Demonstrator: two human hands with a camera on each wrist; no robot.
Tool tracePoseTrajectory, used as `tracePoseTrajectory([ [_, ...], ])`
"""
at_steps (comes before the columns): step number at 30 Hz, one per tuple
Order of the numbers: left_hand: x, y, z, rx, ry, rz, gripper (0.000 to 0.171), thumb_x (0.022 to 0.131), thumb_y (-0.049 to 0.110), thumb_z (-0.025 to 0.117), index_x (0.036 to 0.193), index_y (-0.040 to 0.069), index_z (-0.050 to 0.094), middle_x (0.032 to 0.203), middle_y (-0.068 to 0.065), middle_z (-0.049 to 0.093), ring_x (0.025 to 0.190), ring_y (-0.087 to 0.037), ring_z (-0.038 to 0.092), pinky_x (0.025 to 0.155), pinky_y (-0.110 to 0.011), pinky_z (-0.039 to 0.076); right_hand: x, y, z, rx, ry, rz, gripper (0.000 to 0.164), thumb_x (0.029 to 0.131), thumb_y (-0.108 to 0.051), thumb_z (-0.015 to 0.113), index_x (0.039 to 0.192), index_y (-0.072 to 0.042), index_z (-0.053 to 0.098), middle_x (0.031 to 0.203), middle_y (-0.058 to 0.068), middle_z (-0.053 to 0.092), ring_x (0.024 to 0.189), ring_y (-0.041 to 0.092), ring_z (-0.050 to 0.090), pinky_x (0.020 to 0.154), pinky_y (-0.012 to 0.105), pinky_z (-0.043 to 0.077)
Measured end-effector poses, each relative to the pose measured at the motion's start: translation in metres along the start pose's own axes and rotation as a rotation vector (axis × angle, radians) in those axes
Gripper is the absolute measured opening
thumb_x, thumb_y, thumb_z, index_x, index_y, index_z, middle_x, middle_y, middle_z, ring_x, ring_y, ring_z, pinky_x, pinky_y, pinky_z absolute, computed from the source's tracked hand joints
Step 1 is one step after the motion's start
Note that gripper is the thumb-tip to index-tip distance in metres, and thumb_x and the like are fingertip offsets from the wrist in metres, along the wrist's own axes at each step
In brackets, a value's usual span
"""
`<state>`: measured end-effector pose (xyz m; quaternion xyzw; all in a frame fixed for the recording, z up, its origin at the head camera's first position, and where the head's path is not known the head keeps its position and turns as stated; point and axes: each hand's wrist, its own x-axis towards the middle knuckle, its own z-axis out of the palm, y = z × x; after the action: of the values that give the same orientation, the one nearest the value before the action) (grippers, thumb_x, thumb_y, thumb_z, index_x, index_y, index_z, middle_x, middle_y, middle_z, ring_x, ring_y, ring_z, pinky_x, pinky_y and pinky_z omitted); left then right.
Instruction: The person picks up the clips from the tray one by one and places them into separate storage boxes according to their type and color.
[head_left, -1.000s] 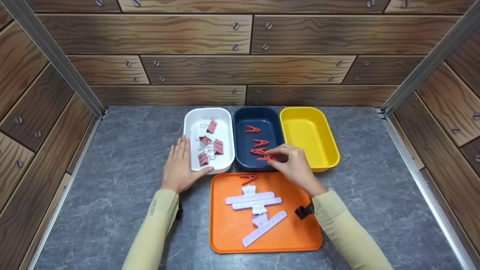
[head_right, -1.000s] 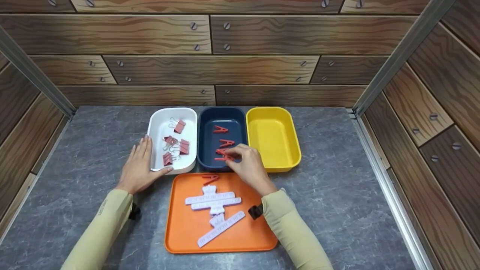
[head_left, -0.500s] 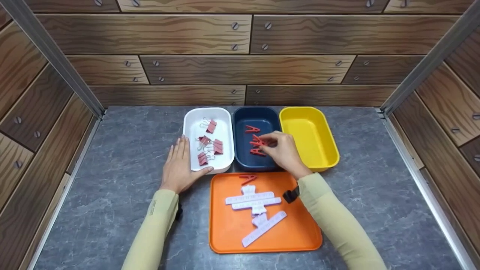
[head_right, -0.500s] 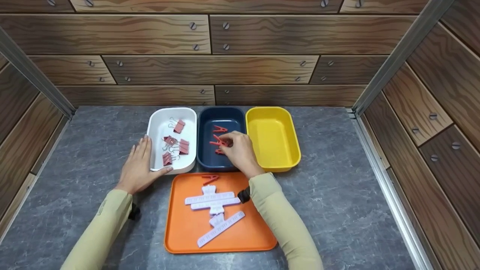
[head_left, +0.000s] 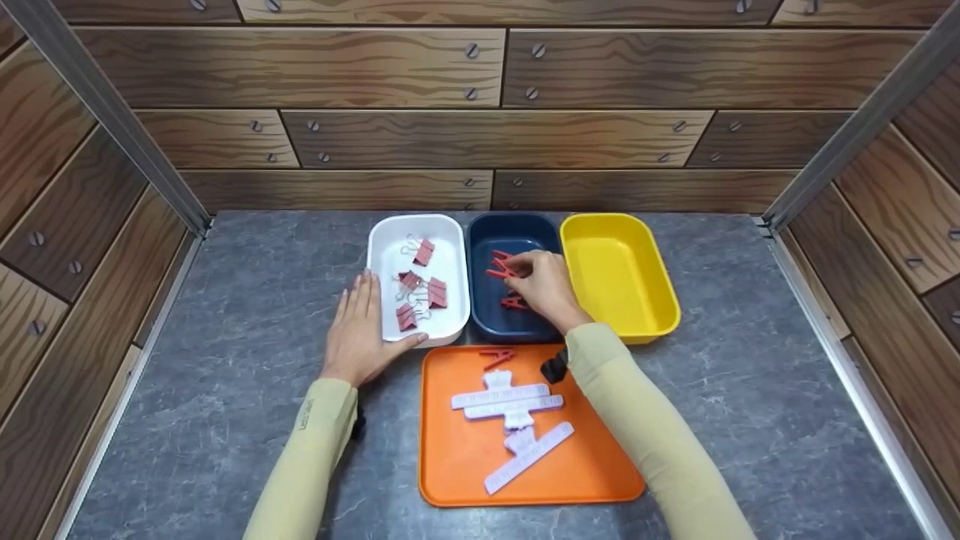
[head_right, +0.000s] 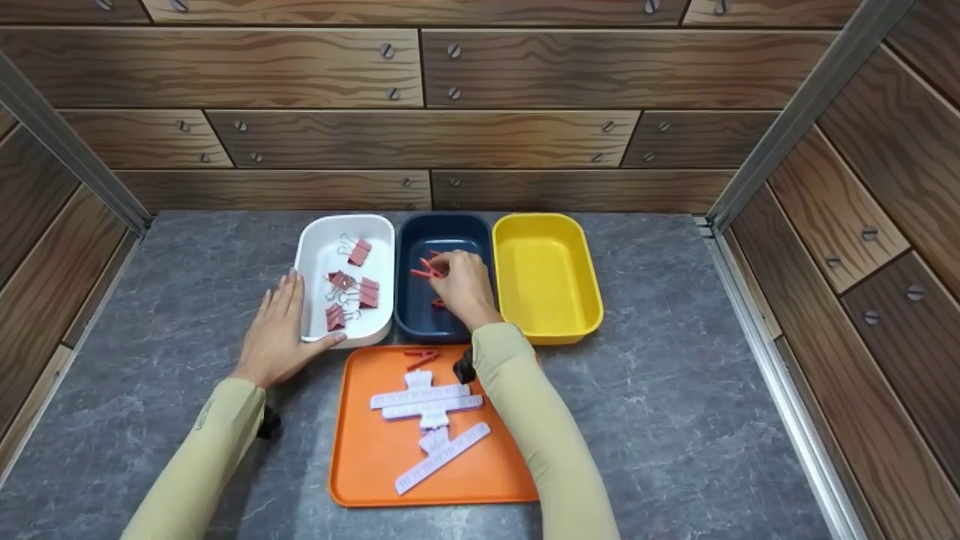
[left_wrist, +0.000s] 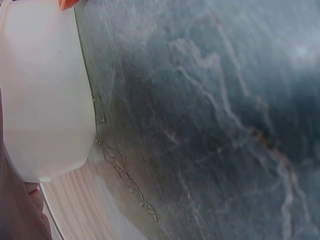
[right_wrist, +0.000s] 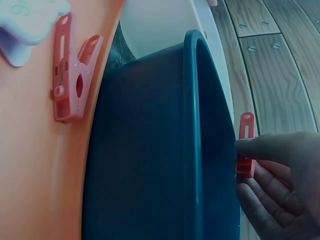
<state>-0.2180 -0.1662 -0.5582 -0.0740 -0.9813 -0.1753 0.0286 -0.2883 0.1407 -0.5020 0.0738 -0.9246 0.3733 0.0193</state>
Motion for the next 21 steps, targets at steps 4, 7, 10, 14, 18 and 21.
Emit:
tracePoseTrajectory([
  [4, 0.000, 0.000, 0.000, 0.003, -0.002, 0.000, 0.133, 0.076, 0.095, 0.042, 0.162, 0.000, 0.007, 0.169, -0.018, 0.006, 0.154, -0.032, 0.006, 0.124, -0.042, 0.001, 0.003, 0.000, 0.003, -0.014, -0.023, 0.032, 0.036, 0.091, -0.018, 0.080, 0.125, -0.008, 0.074, 0.117, 0.009, 0.073, 0.095, 0.020, 0.068, 0.088, 0.034, 0.059],
  [7, 0.000, -0.001, 0.000, 0.004, -0.002, -0.001, 0.133, 0.076, 0.094, 0.043, 0.162, 0.000, 0.008, 0.169, -0.017, 0.007, 0.154, -0.032, 0.007, 0.124, -0.041, 0.002, 0.004, 0.001, 0.003, -0.037, -0.021, 0.032, 0.044, 0.091, -0.023, 0.080, 0.131, -0.007, 0.071, 0.124, 0.010, 0.071, 0.102, 0.022, 0.067, 0.093, 0.037, 0.057],
  [10, 0.000, -0.001, 0.000, 0.008, -0.003, 0.003, 0.132, 0.077, 0.094, 0.044, 0.162, 0.000, 0.007, 0.169, -0.017, 0.006, 0.154, -0.031, 0.006, 0.124, -0.041, 0.001, 0.002, 0.002, 0.002, -0.038, -0.010, 0.007, 0.045, 0.091, -0.025, 0.080, 0.131, -0.007, 0.070, 0.124, 0.010, 0.071, 0.106, 0.023, 0.067, 0.095, 0.037, 0.056],
  [14, 0.000, -0.002, 0.000, 0.010, -0.002, 0.008, 0.132, 0.077, 0.094, 0.043, 0.162, -0.001, 0.007, 0.169, -0.018, 0.006, 0.154, -0.031, 0.006, 0.124, -0.041, 0.001, -0.003, 0.000, -0.002, -0.039, -0.013, 0.015, 0.047, 0.092, -0.029, 0.079, 0.134, -0.010, 0.069, 0.127, 0.008, 0.070, 0.110, 0.024, 0.065, 0.098, 0.038, 0.054],
  [18, 0.000, -0.002, 0.001, 0.009, 0.002, 0.014, 0.132, 0.077, 0.094, 0.042, 0.162, -0.001, 0.007, 0.168, -0.018, 0.007, 0.154, -0.032, 0.006, 0.124, -0.041, 0.002, -0.008, -0.002, -0.008, -0.033, -0.022, 0.045, 0.049, 0.093, -0.032, 0.078, 0.137, -0.015, 0.068, 0.133, 0.006, 0.066, 0.116, 0.026, 0.061, 0.102, 0.040, 0.051],
  [21, 0.000, -0.002, 0.001, 0.013, -0.002, 0.010, 0.133, 0.076, 0.095, 0.041, 0.162, -0.001, 0.007, 0.169, -0.018, 0.006, 0.154, -0.032, 0.006, 0.124, -0.041, 0.001, -0.013, -0.004, -0.013, -0.006, -0.017, 0.052, 0.049, 0.093, -0.033, 0.078, 0.138, -0.016, 0.067, 0.135, 0.006, 0.065, 0.121, 0.026, 0.059, 0.106, 0.042, 0.048],
])
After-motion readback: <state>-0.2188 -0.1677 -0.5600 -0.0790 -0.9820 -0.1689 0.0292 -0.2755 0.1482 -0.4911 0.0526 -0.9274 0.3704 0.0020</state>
